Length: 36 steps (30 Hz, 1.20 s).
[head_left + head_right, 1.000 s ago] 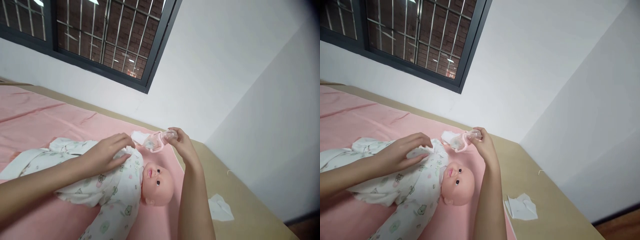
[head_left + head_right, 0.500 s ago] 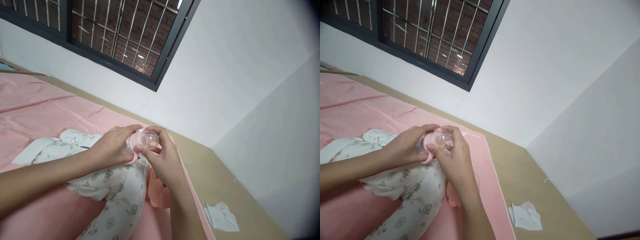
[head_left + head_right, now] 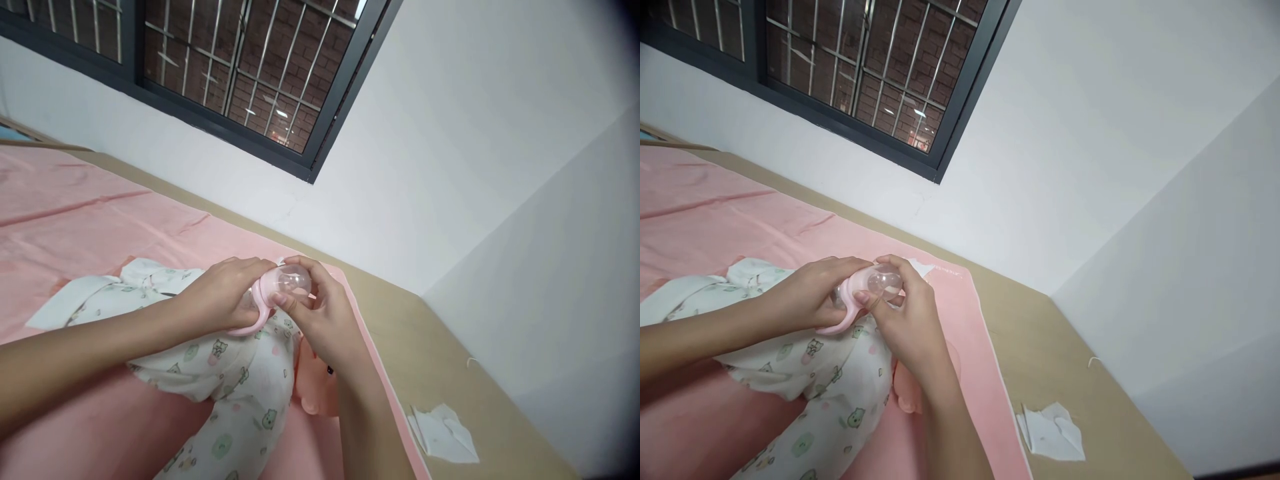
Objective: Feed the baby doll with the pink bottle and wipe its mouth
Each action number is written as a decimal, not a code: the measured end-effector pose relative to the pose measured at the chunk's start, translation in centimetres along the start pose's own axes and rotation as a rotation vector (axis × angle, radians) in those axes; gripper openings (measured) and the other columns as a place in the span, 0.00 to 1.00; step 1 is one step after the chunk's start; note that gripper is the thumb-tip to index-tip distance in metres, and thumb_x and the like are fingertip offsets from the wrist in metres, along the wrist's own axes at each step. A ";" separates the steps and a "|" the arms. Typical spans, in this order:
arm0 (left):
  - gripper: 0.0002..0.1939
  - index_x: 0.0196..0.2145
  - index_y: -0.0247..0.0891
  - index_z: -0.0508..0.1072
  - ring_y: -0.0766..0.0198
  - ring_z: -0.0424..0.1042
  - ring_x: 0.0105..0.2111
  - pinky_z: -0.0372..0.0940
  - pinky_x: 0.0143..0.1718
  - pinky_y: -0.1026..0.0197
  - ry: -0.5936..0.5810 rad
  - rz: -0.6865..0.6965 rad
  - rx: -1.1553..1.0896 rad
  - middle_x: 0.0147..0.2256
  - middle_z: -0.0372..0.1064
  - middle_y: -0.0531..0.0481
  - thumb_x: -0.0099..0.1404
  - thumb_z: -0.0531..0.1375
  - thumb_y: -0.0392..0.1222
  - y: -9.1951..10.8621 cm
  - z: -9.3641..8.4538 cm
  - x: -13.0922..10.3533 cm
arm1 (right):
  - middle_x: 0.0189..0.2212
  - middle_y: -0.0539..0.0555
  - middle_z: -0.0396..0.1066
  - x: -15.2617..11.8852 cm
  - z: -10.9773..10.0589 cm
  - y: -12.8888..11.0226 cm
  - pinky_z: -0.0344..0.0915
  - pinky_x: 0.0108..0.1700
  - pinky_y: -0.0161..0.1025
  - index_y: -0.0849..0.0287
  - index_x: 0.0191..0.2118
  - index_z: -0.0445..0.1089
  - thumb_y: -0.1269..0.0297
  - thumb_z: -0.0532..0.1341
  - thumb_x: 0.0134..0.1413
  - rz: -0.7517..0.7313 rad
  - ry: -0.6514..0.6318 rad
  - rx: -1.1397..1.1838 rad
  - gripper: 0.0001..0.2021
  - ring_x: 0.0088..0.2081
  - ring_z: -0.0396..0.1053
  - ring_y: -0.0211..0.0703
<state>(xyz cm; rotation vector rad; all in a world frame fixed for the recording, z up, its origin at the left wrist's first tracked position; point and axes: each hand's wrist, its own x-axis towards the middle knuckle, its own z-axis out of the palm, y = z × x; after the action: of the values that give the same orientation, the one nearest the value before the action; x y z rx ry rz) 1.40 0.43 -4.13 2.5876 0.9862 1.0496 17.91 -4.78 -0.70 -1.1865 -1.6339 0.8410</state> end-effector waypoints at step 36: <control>0.37 0.51 0.42 0.60 0.46 0.69 0.45 0.62 0.40 0.54 0.038 -0.604 0.001 0.46 0.70 0.43 0.46 0.67 0.52 -12.2 -1.6 2.6 | 0.50 0.64 0.64 2.8 -14.1 19.6 0.64 0.49 0.42 0.60 0.55 0.64 0.68 0.54 0.50 0.432 0.471 -0.892 0.24 0.45 0.69 0.49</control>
<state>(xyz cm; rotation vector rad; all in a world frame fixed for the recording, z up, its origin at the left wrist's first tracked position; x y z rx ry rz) -4.57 11.23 -6.27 2.0450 1.6276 0.9194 37.18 3.95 -12.61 -2.2107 -1.3751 -0.0096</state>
